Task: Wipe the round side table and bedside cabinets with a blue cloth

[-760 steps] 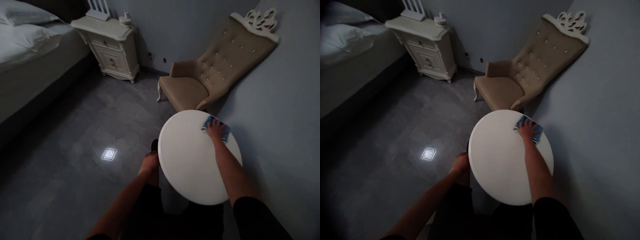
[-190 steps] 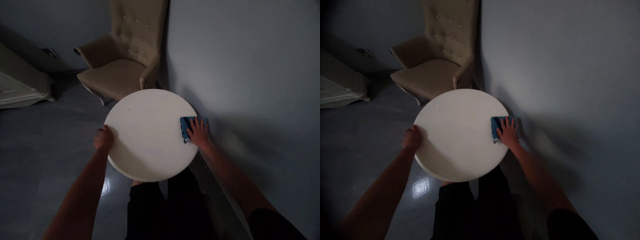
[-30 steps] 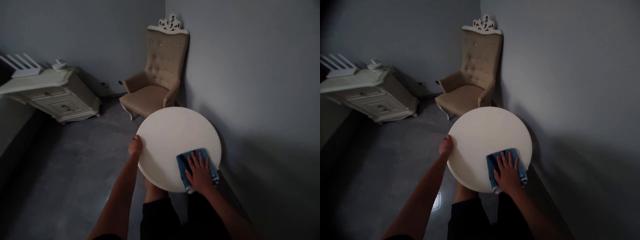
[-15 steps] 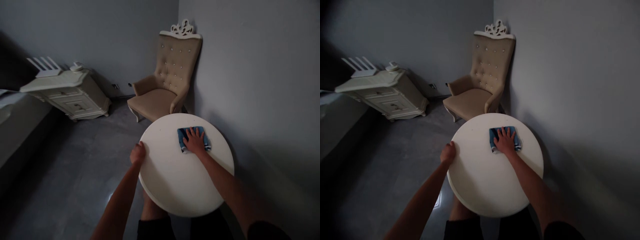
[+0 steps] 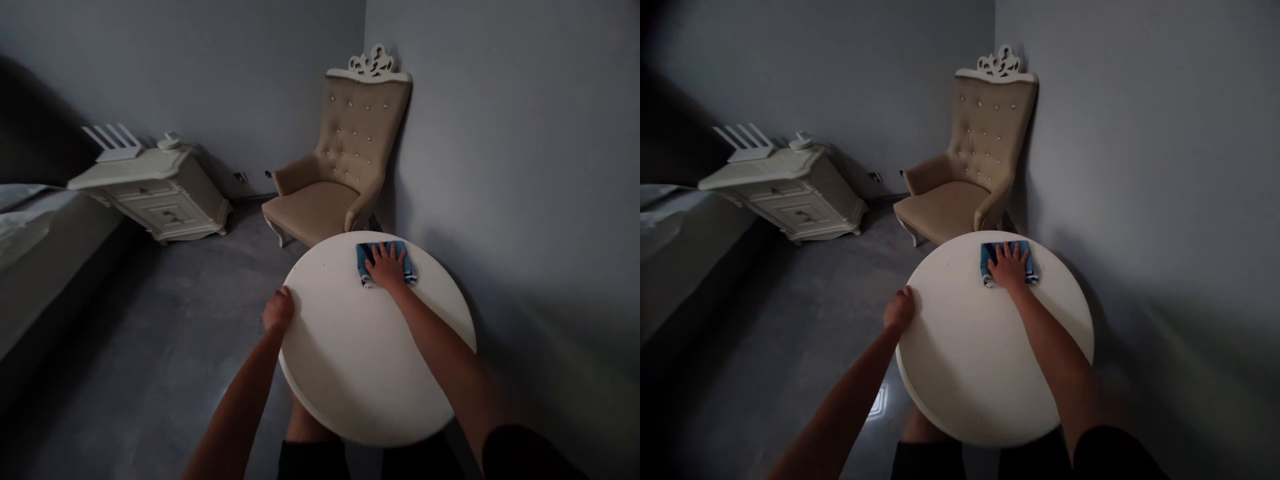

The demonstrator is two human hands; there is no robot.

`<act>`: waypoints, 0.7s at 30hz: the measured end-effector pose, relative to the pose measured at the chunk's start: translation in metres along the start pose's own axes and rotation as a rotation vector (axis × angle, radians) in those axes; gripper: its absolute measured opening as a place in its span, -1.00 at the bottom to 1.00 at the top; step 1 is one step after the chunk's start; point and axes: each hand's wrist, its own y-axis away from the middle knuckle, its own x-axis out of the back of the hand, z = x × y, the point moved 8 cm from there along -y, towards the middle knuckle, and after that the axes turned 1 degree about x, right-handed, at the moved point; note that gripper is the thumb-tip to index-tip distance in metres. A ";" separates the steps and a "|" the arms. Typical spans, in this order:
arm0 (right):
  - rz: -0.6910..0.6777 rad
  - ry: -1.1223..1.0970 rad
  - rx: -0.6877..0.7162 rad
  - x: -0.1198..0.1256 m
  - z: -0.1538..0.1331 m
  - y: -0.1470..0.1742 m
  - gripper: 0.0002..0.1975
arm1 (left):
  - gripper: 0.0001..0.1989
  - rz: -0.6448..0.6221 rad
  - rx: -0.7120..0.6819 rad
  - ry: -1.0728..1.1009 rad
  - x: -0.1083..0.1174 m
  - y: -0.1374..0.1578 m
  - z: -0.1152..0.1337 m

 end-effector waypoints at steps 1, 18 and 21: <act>-0.001 0.020 0.013 -0.001 -0.003 0.031 -0.23 | -0.28 -0.006 0.000 0.009 0.001 0.002 0.000; -0.036 0.052 0.093 -0.018 -0.023 0.314 -0.28 | -0.29 0.014 -0.037 0.070 0.005 0.015 -0.003; -0.071 0.065 0.082 -0.016 -0.023 0.237 -0.26 | -0.28 0.012 -0.032 0.061 0.001 0.008 -0.003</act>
